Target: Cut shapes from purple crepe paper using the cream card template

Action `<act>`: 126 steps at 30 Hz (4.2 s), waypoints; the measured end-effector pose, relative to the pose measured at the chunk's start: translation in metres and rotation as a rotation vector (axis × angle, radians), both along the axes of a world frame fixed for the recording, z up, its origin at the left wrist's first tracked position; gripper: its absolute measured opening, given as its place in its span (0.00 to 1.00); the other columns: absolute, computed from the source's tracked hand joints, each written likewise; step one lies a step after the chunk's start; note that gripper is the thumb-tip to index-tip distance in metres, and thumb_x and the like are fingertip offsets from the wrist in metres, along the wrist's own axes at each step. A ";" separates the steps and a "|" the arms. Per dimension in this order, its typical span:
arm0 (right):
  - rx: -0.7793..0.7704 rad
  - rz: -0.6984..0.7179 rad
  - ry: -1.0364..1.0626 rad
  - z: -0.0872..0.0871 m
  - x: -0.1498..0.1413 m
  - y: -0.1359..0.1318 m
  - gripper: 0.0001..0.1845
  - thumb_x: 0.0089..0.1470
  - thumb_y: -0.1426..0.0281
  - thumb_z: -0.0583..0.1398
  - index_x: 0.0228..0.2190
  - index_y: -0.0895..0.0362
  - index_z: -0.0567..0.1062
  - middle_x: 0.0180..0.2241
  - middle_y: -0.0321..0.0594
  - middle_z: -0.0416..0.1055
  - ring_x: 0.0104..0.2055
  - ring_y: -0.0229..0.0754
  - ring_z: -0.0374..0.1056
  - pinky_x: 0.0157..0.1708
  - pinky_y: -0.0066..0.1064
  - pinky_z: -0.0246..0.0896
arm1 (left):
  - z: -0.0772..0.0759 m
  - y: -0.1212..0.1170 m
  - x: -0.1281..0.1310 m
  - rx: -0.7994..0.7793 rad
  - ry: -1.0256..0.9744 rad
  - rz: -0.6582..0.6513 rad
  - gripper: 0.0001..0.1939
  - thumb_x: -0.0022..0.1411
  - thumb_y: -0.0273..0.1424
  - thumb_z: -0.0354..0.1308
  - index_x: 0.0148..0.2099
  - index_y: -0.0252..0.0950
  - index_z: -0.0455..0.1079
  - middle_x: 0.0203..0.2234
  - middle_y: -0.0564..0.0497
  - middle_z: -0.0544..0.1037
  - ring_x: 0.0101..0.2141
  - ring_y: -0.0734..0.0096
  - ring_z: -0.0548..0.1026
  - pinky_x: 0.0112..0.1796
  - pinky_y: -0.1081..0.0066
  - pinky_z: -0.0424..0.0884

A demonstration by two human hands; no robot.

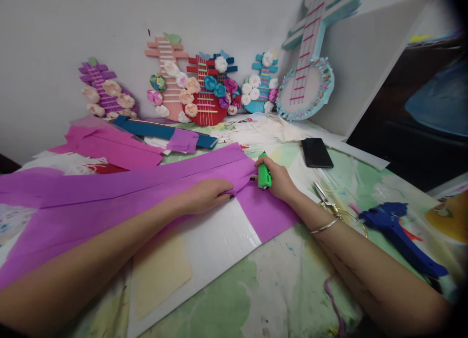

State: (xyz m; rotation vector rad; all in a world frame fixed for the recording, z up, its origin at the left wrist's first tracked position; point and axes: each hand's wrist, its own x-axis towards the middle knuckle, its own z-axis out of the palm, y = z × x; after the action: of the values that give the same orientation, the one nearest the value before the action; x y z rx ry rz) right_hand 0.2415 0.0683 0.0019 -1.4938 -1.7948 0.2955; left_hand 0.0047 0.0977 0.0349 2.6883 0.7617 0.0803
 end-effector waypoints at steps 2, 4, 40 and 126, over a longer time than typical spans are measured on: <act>0.002 0.002 0.008 0.001 -0.001 -0.001 0.13 0.51 0.63 0.62 0.38 0.53 0.70 0.24 0.35 0.73 0.28 0.43 0.67 0.30 0.30 0.57 | 0.000 0.001 0.000 -0.016 -0.012 -0.002 0.14 0.66 0.37 0.43 0.32 0.37 0.62 0.29 0.51 0.72 0.30 0.67 0.67 0.32 0.70 0.59; 0.005 0.007 0.013 0.001 -0.001 -0.001 0.13 0.51 0.63 0.62 0.38 0.53 0.70 0.25 0.35 0.73 0.29 0.43 0.68 0.31 0.30 0.57 | 0.000 0.001 -0.001 -0.033 -0.019 -0.003 0.14 0.66 0.37 0.43 0.31 0.37 0.62 0.29 0.51 0.71 0.30 0.67 0.67 0.32 0.70 0.59; 0.017 -0.027 -0.008 0.008 0.015 0.002 0.17 0.46 0.60 0.64 0.37 0.53 0.71 0.25 0.35 0.71 0.27 0.42 0.65 0.28 0.30 0.56 | -0.007 0.009 -0.041 0.213 -0.074 0.315 0.22 0.61 0.47 0.51 0.45 0.34 0.67 0.43 0.40 0.70 0.44 0.52 0.66 0.46 0.55 0.63; -0.281 0.127 1.221 0.033 0.038 0.004 0.13 0.41 0.81 0.62 0.32 0.57 0.74 0.35 0.43 0.75 0.41 0.45 0.73 0.43 0.39 0.72 | -0.032 0.002 -0.042 0.267 -0.400 -0.092 0.17 0.66 0.24 0.48 0.53 0.36 0.71 0.56 0.41 0.69 0.60 0.55 0.61 0.57 0.49 0.62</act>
State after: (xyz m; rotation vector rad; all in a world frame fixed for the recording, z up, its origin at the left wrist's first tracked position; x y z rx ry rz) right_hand 0.2793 0.0720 0.0349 -0.9530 -0.8465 1.2456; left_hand -0.0375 0.0995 0.0026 2.8093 0.5313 0.7187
